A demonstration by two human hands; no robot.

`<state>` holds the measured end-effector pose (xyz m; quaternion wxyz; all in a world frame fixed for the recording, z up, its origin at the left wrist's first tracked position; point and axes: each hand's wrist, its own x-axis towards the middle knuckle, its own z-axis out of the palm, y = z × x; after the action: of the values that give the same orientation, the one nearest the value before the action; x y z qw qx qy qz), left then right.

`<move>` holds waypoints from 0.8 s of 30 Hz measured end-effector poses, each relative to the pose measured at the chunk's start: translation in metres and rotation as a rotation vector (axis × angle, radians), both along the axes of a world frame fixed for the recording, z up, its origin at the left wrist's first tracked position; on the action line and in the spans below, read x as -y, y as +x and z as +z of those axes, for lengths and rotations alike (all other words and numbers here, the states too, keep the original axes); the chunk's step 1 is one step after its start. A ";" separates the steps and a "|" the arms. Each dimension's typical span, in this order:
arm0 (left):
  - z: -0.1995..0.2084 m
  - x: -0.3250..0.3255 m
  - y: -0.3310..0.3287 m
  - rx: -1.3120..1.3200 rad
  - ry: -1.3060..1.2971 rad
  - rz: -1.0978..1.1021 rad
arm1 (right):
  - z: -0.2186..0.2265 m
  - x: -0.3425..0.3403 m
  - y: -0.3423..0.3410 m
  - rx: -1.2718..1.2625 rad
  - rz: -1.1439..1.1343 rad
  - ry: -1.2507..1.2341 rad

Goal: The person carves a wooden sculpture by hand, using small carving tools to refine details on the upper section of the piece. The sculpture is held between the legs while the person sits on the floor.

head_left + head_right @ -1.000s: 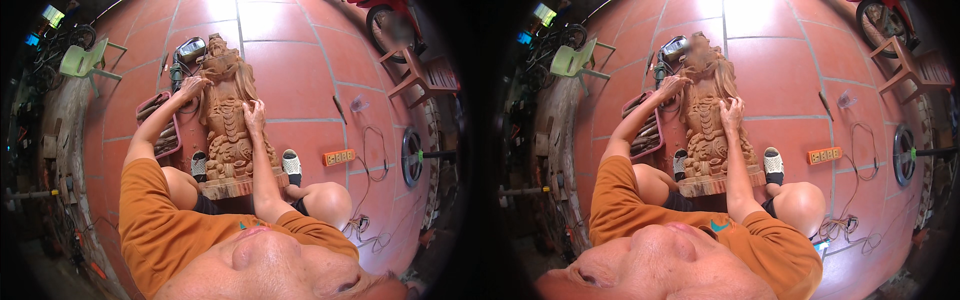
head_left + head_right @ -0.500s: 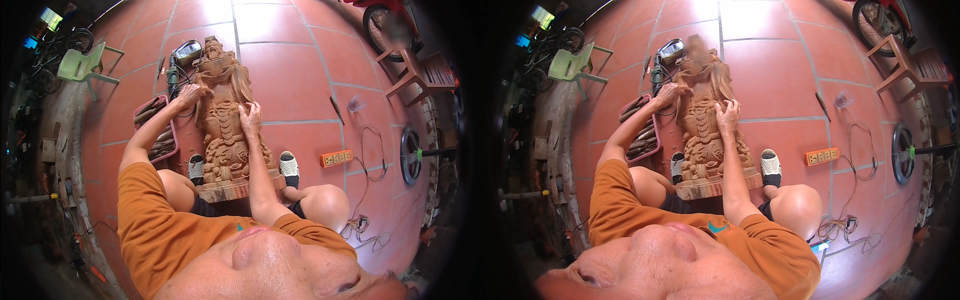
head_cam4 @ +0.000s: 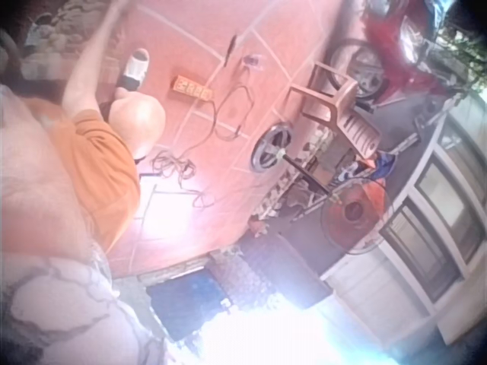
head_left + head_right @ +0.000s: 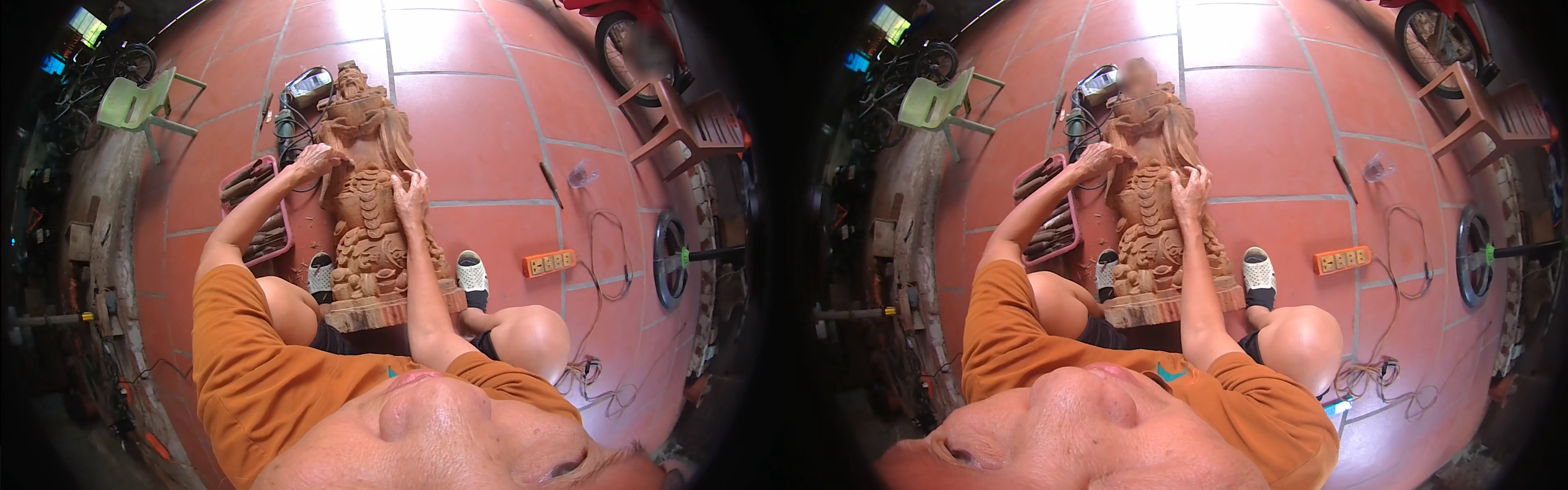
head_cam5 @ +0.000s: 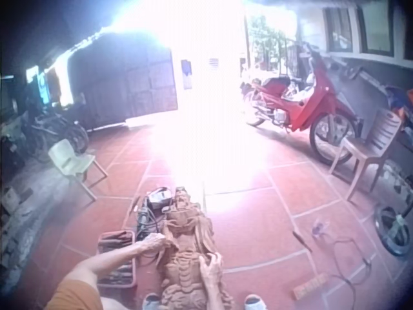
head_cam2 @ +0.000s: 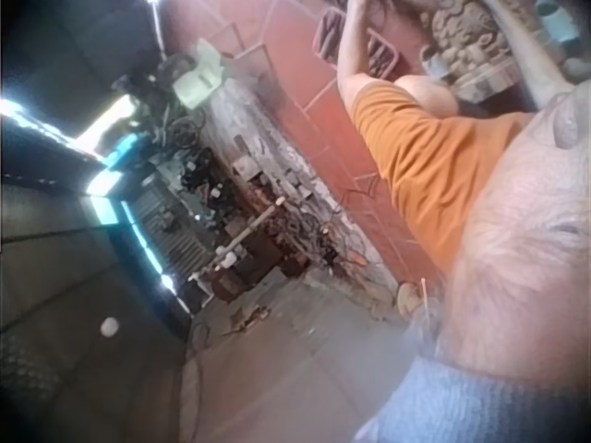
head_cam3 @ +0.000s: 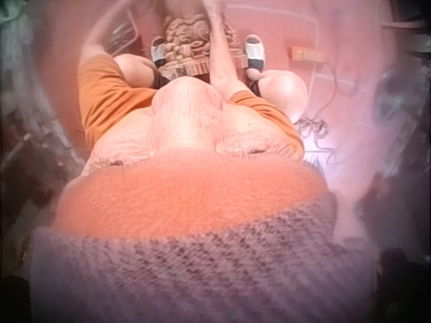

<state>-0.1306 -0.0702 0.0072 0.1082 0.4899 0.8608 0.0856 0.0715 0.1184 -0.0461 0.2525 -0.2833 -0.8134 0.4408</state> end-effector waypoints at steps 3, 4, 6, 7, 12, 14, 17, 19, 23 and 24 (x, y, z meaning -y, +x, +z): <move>0.005 -0.001 -0.012 -0.076 -0.037 0.016 | 0.000 0.001 -0.002 -0.012 0.002 0.006; 0.005 -0.001 -0.020 -0.128 -0.028 0.026 | 0.001 0.003 -0.002 -0.007 0.007 -0.002; 0.005 -0.007 -0.032 -0.229 0.000 0.038 | 0.001 0.001 0.000 0.005 0.007 -0.007; 0.007 -0.013 -0.037 -0.236 -0.016 0.096 | 0.000 -0.001 0.000 0.002 0.006 0.003; 0.000 -0.008 -0.038 -0.147 -0.003 0.091 | -0.004 -0.002 -0.003 -0.022 0.011 0.028; 0.004 -0.019 -0.012 0.021 -0.043 0.064 | -0.002 -0.009 0.002 0.007 -0.013 -0.004; -0.003 0.000 -0.006 0.034 -0.028 0.022 | -0.002 -0.001 -0.002 -0.018 -0.002 -0.003; 0.000 0.005 -0.008 0.065 -0.070 0.039 | -0.002 0.000 -0.004 -0.036 0.006 -0.002; 0.010 -0.012 -0.022 -0.112 -0.066 0.060 | -0.007 -0.006 -0.004 -0.028 0.012 0.033; 0.009 -0.009 -0.033 -0.192 -0.075 0.074 | -0.004 -0.002 -0.005 -0.031 0.021 0.024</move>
<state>-0.1634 -0.0611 0.0165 0.0401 0.4593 0.8873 0.0098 0.0665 0.1202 -0.0500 0.2637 -0.2647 -0.8175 0.4382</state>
